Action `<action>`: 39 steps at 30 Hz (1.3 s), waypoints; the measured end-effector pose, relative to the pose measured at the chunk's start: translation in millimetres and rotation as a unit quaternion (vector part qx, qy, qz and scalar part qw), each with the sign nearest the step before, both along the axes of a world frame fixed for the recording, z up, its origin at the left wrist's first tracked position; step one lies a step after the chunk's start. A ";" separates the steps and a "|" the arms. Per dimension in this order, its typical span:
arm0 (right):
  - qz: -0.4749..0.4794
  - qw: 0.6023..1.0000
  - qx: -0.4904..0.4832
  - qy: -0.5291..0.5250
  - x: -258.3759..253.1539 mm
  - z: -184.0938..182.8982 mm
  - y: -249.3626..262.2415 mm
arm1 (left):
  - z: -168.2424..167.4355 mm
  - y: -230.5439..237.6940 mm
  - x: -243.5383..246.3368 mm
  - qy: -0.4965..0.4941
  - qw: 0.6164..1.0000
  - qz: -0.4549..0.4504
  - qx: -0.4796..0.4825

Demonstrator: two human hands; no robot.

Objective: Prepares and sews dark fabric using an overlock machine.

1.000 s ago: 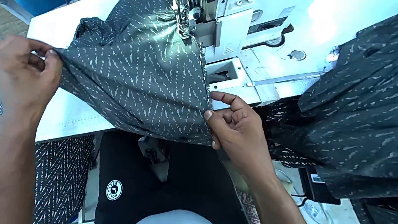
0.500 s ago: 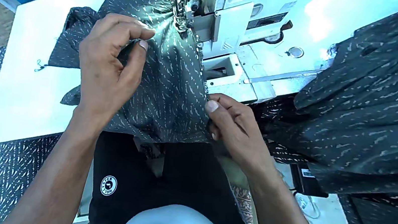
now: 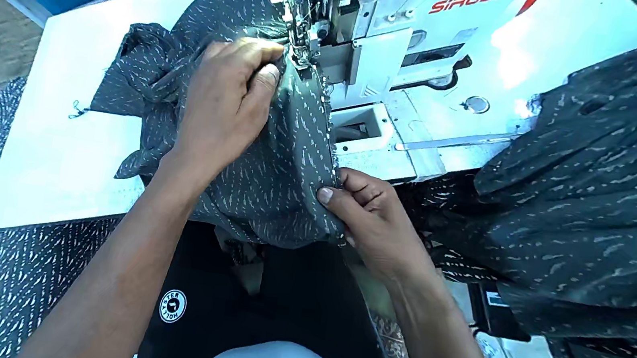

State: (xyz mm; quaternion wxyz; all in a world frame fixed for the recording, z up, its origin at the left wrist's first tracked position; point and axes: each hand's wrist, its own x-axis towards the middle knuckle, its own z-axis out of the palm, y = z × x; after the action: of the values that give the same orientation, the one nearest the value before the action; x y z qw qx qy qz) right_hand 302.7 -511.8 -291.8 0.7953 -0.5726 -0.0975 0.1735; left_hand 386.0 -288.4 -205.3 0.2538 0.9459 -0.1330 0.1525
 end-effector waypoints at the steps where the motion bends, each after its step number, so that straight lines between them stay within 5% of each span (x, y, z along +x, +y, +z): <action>1: 0.002 1.000 0.004 0.003 0.3 0.6 0.5 | -2.7 -0.1 5.8 0.004 1.000 0.007 0.027; 15: 0.030 0.996 -0.034 -0.081 4.1 2.6 3.8 | -13.2 -1.4 14.0 -0.008 0.996 0.007 0.088; 26: 0.004 0.999 -0.004 -0.041 56.6 21.1 24.7 | -3.6 21.9 80.0 0.057 0.988 0.013 0.142; 29: -0.013 1.000 0.027 -0.010 61.8 23.5 30.9 | -3.5 30.0 89.7 0.025 0.996 0.004 0.084; 32: -0.034 0.993 -0.063 -0.089 55.7 19.2 27.8 | -3.7 64.6 40.0 -0.044 0.998 0.048 0.009; 35: -0.042 0.967 -0.185 -0.169 46.2 19.0 14.9 | -27.8 131.1 -28.0 0.063 0.980 0.189 0.024; 39: 0.183 0.977 -0.086 -0.063 48.3 17.3 6.8 | -56.2 181.9 -42.7 0.176 0.949 0.263 0.019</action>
State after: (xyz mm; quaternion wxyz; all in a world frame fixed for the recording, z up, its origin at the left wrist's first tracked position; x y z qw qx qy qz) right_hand 351.0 -505.1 -274.5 0.6904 -0.6210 -0.2353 0.2868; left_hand 343.3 -106.5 -261.5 0.2059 0.9638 0.1641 0.0426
